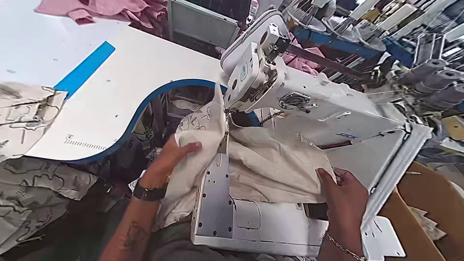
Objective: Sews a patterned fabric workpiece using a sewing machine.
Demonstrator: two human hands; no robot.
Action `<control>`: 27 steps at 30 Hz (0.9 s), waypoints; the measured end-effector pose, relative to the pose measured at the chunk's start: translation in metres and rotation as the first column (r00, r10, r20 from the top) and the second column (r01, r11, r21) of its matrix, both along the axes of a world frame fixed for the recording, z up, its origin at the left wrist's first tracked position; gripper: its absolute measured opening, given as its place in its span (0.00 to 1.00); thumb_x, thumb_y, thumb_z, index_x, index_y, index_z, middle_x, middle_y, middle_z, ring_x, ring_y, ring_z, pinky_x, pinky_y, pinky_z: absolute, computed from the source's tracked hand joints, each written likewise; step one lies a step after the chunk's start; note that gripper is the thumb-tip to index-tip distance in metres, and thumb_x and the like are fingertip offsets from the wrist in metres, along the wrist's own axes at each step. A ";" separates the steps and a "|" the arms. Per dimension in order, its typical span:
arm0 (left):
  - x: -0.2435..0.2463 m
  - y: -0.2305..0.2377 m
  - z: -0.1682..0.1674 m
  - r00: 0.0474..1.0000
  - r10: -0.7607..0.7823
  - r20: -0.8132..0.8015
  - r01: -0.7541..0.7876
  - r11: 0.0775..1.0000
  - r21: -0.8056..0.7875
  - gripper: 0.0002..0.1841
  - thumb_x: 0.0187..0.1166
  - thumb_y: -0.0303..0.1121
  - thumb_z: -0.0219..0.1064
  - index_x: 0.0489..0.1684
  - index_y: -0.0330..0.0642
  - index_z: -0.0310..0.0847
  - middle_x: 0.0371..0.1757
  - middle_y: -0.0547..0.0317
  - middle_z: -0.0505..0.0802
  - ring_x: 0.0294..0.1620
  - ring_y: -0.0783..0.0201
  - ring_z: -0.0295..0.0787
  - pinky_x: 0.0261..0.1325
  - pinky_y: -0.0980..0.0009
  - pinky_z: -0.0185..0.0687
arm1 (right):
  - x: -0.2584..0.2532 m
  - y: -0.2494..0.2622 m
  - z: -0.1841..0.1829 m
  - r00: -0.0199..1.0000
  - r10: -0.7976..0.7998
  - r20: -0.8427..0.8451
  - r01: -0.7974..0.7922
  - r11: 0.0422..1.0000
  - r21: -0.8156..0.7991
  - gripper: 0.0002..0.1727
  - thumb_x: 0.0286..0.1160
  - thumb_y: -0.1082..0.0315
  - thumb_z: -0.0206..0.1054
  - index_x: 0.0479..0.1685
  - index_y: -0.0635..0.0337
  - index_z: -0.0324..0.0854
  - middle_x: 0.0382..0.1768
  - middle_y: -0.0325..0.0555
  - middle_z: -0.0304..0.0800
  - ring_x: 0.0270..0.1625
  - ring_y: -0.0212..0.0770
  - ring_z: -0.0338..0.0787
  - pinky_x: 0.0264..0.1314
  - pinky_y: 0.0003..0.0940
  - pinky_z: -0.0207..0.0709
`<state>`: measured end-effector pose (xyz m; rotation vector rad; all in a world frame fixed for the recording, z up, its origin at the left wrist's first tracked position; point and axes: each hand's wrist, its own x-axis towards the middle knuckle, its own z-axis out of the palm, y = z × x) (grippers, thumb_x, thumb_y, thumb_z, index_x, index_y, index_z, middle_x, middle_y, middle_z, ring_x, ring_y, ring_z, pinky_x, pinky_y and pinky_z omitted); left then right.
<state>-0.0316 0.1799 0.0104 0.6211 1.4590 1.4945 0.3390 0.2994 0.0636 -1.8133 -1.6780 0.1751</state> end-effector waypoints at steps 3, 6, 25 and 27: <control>-0.012 0.018 0.019 0.648 -0.144 -0.748 0.044 0.987 -0.151 0.08 0.76 0.21 0.66 0.49 0.28 0.83 0.38 0.36 0.90 0.39 0.39 0.90 0.40 0.38 0.81 | -0.066 -0.022 -0.007 0.942 0.327 0.079 -0.335 0.932 0.138 0.28 0.75 0.69 0.70 0.73 0.73 0.74 0.42 0.68 0.90 0.39 0.58 0.89 0.43 0.56 0.80; 0.036 0.008 0.034 0.194 -0.226 -0.955 0.199 0.962 -0.188 0.16 0.74 0.19 0.68 0.58 0.42 0.91 0.56 0.40 0.94 0.38 0.37 0.93 0.33 0.40 0.84 | -0.151 -0.034 -0.037 0.625 0.656 0.422 -0.776 0.579 0.249 0.22 0.71 0.70 0.67 0.65 0.64 0.88 0.25 0.57 0.88 0.20 0.53 0.87 0.18 0.44 0.77; 0.075 0.043 -0.030 0.671 -0.318 -0.669 0.212 0.948 -0.237 0.33 0.90 0.46 0.54 0.92 0.39 0.57 0.45 0.35 0.94 0.46 0.35 0.92 0.53 0.37 0.82 | -0.090 0.046 -0.015 0.783 0.481 0.395 -0.372 0.871 -0.323 0.20 0.87 0.64 0.62 0.57 0.78 0.83 0.45 0.78 0.88 0.54 0.78 0.88 0.57 0.75 0.74; 0.060 0.063 -0.034 0.666 -0.251 -0.703 0.216 0.966 -0.141 0.39 0.87 0.47 0.61 0.94 0.40 0.52 0.50 0.37 0.93 0.50 0.38 0.91 0.57 0.39 0.80 | -0.118 0.031 -0.025 0.726 0.602 0.332 -0.581 0.796 -0.172 0.16 0.85 0.66 0.60 0.50 0.74 0.88 0.38 0.68 0.92 0.44 0.68 0.93 0.47 0.65 0.82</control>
